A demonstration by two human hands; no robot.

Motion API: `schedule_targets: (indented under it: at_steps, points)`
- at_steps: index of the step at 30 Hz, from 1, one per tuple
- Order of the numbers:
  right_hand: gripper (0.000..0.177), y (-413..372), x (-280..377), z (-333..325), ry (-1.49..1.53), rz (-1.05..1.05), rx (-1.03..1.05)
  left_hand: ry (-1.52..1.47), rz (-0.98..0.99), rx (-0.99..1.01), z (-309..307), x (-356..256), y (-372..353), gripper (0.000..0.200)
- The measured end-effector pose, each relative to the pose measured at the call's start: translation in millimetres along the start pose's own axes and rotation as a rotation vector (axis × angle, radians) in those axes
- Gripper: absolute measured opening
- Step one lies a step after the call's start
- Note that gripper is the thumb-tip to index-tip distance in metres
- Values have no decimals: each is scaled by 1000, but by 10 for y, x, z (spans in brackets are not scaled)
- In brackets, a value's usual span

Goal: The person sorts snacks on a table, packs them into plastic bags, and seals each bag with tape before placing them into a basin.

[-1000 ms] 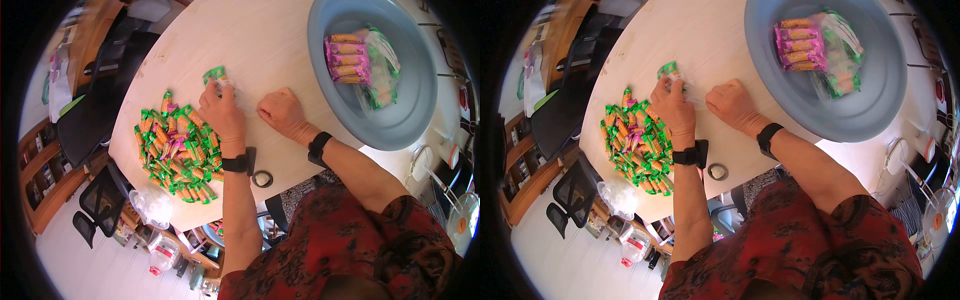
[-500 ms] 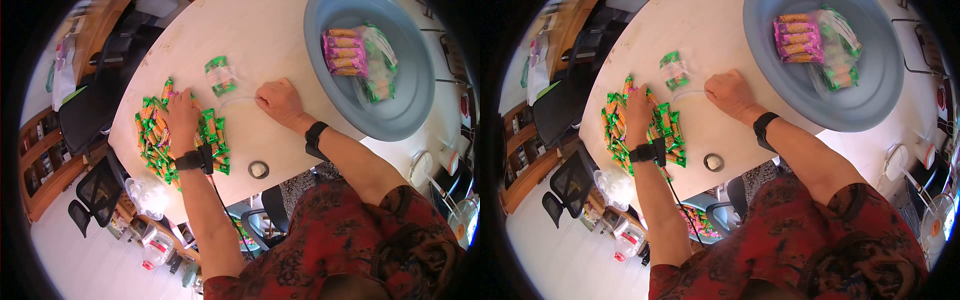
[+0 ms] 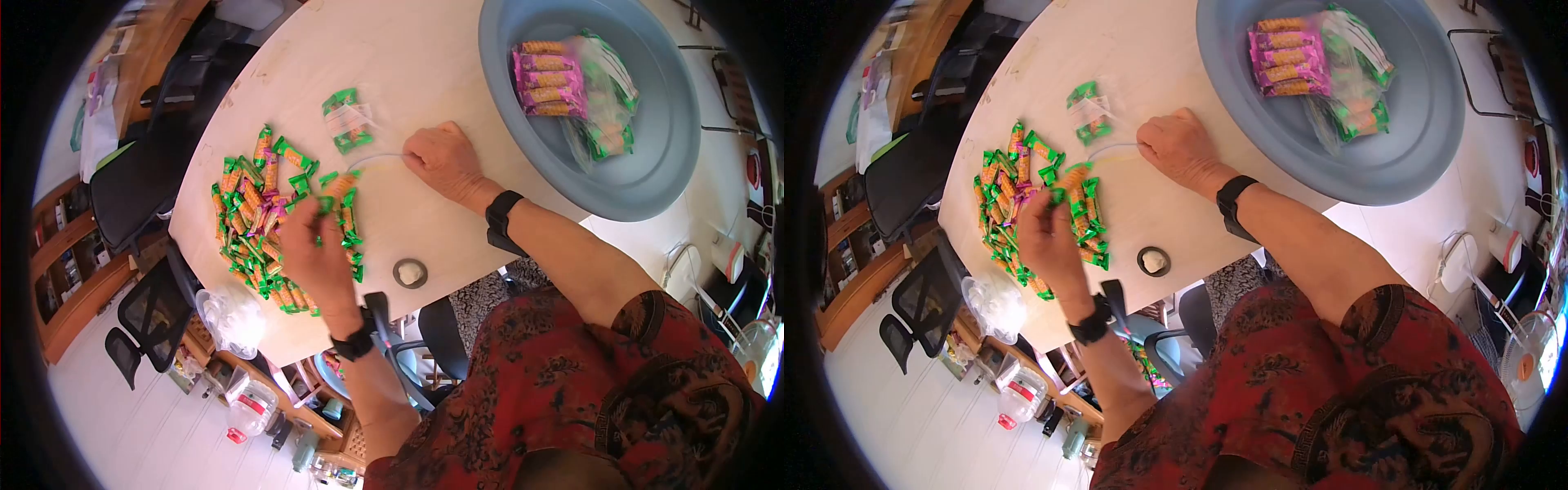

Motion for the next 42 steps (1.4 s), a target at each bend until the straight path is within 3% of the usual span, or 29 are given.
schedule_targets:
  at_steps: [1,3,4,16,29,42]
  points:
    - [12,-7,6,3,-21,-4,-3,-160,-143,-28,71,49,-158,20]
    - [13,-8,17,5,-19,0,6,-6,99,17,200,-72,-324,20]
    - [13,1,7,3,-19,5,8,15,127,8,262,-118,-384,19]
    - [13,15,10,7,-19,-13,-8,41,217,-143,742,-8,-332,23]
    - [15,3,-20,-7,40,9,-40,57,183,-53,264,-367,-523,26]
    - [15,8,-10,-14,40,29,0,103,284,-129,662,-73,-461,23]
Point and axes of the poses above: each hand's wrist, its own y-axis towards the middle knuckle, its own z-axis out of the palm, x = y × z, the point moved 4 cm from there along y, towards the middle knuckle, and after that the axes turned 1 degree about -y, right-handed, at the moved point
